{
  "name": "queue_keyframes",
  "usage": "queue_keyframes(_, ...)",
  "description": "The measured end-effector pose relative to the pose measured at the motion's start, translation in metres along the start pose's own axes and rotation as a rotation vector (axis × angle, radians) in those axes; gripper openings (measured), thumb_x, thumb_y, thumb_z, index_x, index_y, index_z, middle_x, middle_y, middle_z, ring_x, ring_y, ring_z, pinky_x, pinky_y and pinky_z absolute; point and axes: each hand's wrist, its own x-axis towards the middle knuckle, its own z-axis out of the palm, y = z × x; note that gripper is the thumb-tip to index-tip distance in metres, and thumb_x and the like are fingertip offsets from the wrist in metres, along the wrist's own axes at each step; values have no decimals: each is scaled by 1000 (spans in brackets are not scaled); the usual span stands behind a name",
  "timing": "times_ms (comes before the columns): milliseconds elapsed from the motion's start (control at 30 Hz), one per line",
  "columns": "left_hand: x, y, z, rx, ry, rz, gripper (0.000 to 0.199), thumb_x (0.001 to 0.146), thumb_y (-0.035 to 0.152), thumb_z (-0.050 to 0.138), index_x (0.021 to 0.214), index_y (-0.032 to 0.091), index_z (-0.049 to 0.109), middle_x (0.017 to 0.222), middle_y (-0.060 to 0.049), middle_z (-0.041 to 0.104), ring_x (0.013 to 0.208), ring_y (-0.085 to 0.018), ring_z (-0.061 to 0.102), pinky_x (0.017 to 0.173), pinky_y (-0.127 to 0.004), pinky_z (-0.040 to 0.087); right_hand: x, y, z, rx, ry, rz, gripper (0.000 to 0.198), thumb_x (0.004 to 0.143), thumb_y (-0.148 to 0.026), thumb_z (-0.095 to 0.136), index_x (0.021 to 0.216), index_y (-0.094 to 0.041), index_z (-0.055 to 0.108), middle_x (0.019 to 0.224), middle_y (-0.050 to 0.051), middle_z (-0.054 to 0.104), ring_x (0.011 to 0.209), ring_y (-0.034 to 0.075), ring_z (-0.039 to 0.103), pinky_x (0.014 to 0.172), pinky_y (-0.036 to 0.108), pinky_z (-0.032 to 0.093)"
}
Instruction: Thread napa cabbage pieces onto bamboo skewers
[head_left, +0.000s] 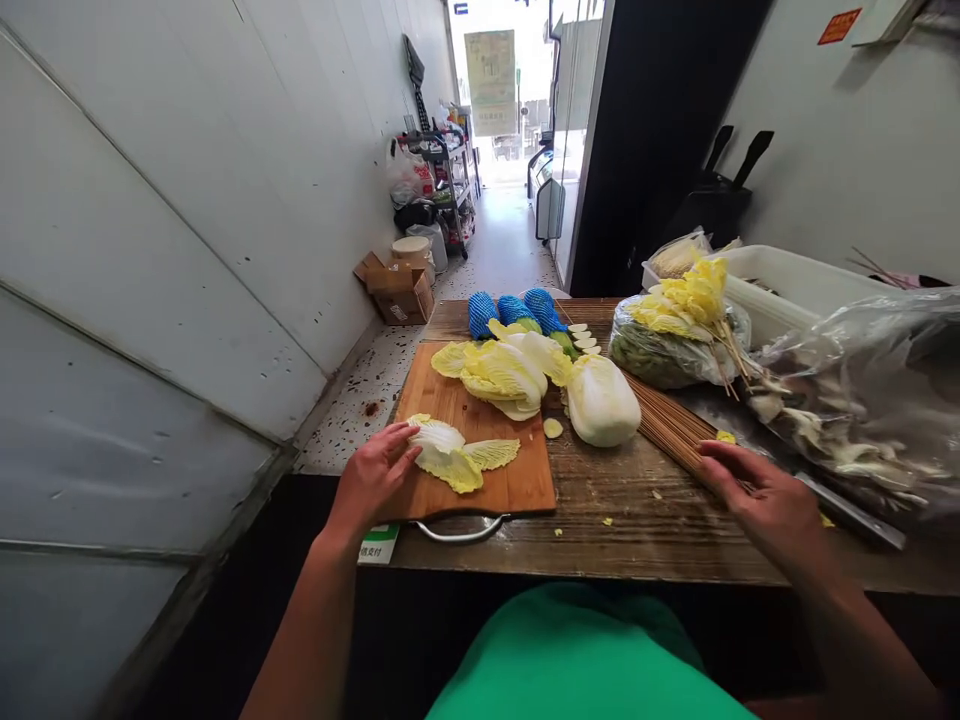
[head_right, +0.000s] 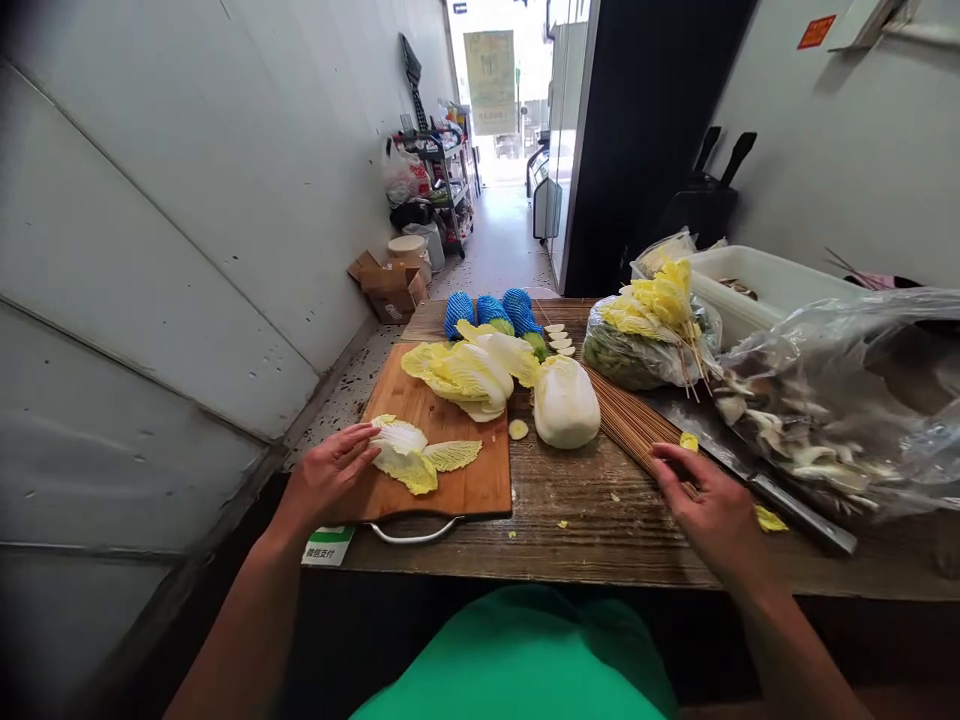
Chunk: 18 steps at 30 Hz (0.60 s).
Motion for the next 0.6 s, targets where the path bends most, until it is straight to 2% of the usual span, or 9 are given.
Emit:
queue_keyframes(67,1,-3,2,3,5,-8,41,79,46,51,105,18,65,124,-13,56,117,-25,50,100,-41,37,-6,24,-12,-111,56,80,32,79,-45,52,97,-23,65,98,8,69,71,22,66,51,29,49)
queue_keyframes(200,6,-5,5,3,-49,12,35,75,45,54,96,20,67,130,-12,51,120,-27,47,99,-41,37,-18,44,-19,-189,105,20,32,82,-43,48,98,-20,64,98,9,67,72,22,64,55,30,49)
queue_keyframes(300,12,-1,7,-68,-84,-1,29,74,42,56,89,19,67,123,-11,57,114,-25,52,96,-38,40,-22,42,-11,-145,119,-68,29,84,-38,45,97,-19,63,99,10,66,85,24,63,64,34,51)
queue_keyframes(400,21,10,12,-196,-88,-64,29,74,41,55,87,19,67,112,-8,64,96,-21,62,83,-30,48,-23,34,1,-98,129,-159,23,85,-31,46,95,-19,62,97,11,66,92,24,62,79,39,50)
queue_keyframes(500,35,26,23,-202,2,-183,37,73,42,54,95,16,66,93,-5,71,78,-20,65,68,-27,50,-22,20,11,-40,110,-220,20,85,-26,47,96,-19,62,96,10,66,93,24,62,85,41,49)
queue_keyframes(600,53,42,34,-138,43,-233,40,71,41,53,96,14,67,81,-5,72,71,-20,65,61,-26,49,-17,7,16,-31,113,-264,21,86,-23,45,97,-20,62,97,10,66,94,24,61,85,43,48)
